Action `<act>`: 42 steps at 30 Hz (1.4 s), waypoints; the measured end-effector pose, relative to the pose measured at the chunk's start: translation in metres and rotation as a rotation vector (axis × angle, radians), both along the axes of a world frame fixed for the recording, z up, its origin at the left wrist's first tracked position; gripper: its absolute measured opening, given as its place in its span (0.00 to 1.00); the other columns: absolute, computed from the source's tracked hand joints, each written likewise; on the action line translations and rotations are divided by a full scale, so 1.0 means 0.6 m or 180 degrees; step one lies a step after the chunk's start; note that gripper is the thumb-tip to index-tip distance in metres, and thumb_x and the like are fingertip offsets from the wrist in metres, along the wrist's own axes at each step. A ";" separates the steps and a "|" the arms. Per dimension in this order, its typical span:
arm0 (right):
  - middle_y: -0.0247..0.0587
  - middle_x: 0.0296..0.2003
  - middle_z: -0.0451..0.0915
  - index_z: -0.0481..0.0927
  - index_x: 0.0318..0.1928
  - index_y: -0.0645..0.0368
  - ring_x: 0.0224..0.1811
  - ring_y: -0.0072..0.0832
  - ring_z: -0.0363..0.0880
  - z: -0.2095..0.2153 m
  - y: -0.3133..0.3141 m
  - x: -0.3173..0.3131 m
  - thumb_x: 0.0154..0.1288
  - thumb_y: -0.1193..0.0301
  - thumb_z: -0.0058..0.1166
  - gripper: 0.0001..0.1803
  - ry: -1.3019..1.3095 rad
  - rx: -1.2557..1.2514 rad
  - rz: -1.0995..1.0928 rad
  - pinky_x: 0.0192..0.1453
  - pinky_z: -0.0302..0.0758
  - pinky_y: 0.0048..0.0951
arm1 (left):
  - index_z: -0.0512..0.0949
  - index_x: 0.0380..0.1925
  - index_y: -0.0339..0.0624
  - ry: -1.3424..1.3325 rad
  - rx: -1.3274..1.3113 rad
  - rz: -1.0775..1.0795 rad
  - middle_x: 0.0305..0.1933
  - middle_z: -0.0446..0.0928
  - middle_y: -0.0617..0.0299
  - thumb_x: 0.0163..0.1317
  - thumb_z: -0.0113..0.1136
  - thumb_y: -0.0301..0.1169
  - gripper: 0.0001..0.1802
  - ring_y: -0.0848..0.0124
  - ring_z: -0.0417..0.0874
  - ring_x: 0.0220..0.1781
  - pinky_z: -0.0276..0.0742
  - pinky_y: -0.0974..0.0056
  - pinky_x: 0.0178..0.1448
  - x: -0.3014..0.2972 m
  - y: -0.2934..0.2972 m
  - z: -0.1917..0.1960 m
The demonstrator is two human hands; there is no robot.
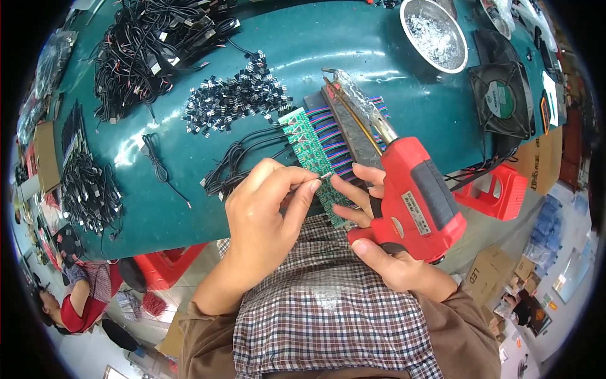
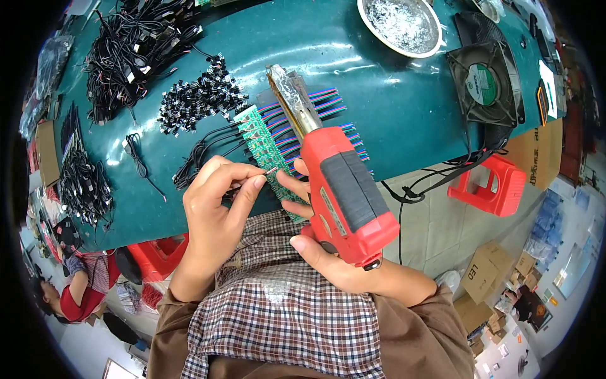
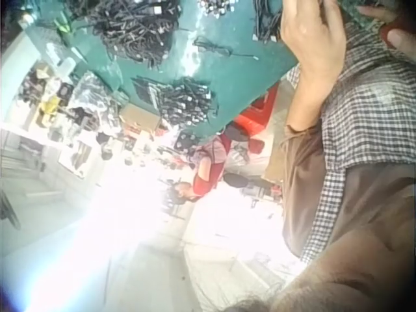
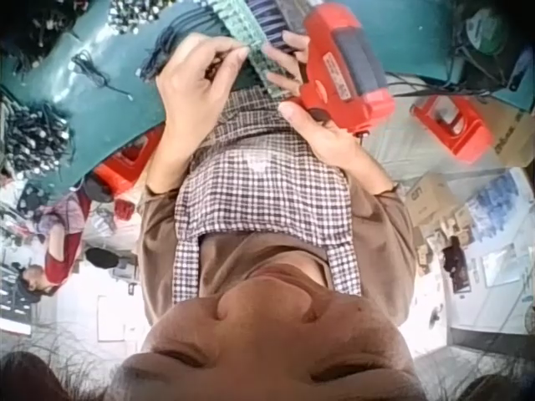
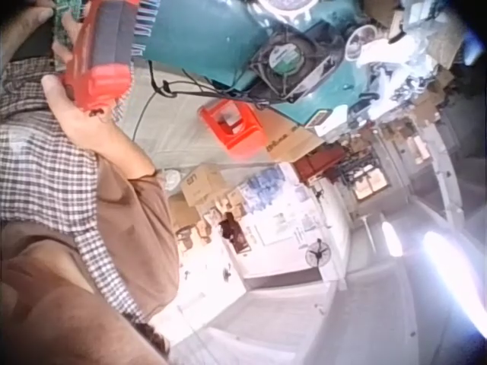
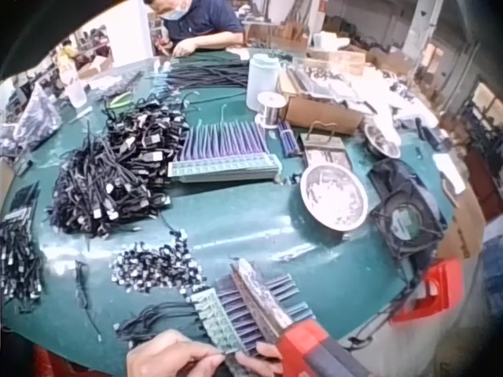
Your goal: The person solders wires onto a light-emitting diode (LED) circuit board using a soldering gun and tin solder.
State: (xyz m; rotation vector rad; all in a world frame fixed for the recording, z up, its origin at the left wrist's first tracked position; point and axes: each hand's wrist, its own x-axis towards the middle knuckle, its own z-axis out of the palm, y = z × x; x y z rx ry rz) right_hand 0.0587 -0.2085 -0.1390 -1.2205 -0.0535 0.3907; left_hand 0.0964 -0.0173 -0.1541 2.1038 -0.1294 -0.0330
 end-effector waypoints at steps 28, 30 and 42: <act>0.39 0.31 0.73 0.60 0.66 0.60 0.27 0.25 0.74 0.041 -0.072 -0.036 0.67 0.77 0.54 0.29 0.0074 -0.1566 0.0268 0.37 0.77 0.32 | 0.79 0.30 0.43 -0.0444 0.0673 0.0318 0.28 0.76 0.65 0.54 0.71 0.24 0.08 0.71 0.75 0.20 0.70 0.66 0.25 0.025 -0.008 -0.027; 0.40 0.31 0.73 0.62 0.64 0.59 0.26 0.25 0.71 0.029 -0.084 -0.060 0.68 0.77 0.53 0.26 0.0092 -0.1589 -0.0012 0.32 0.72 0.30 | 0.79 0.30 0.43 -0.0478 0.0730 0.0323 0.28 0.76 0.65 0.54 0.71 0.25 0.08 0.71 0.76 0.21 0.70 0.66 0.25 0.027 -0.007 -0.031; 0.46 0.38 0.81 0.81 0.44 0.64 0.38 0.44 0.84 0.008 -0.104 -0.078 0.54 0.77 0.66 0.15 -0.0384 -0.2830 0.0292 0.42 0.81 0.37 | 0.81 0.29 0.42 -0.0540 0.0803 0.0404 0.28 0.77 0.66 0.56 0.69 0.22 0.05 0.79 0.68 0.18 0.64 0.72 0.22 0.032 -0.005 -0.038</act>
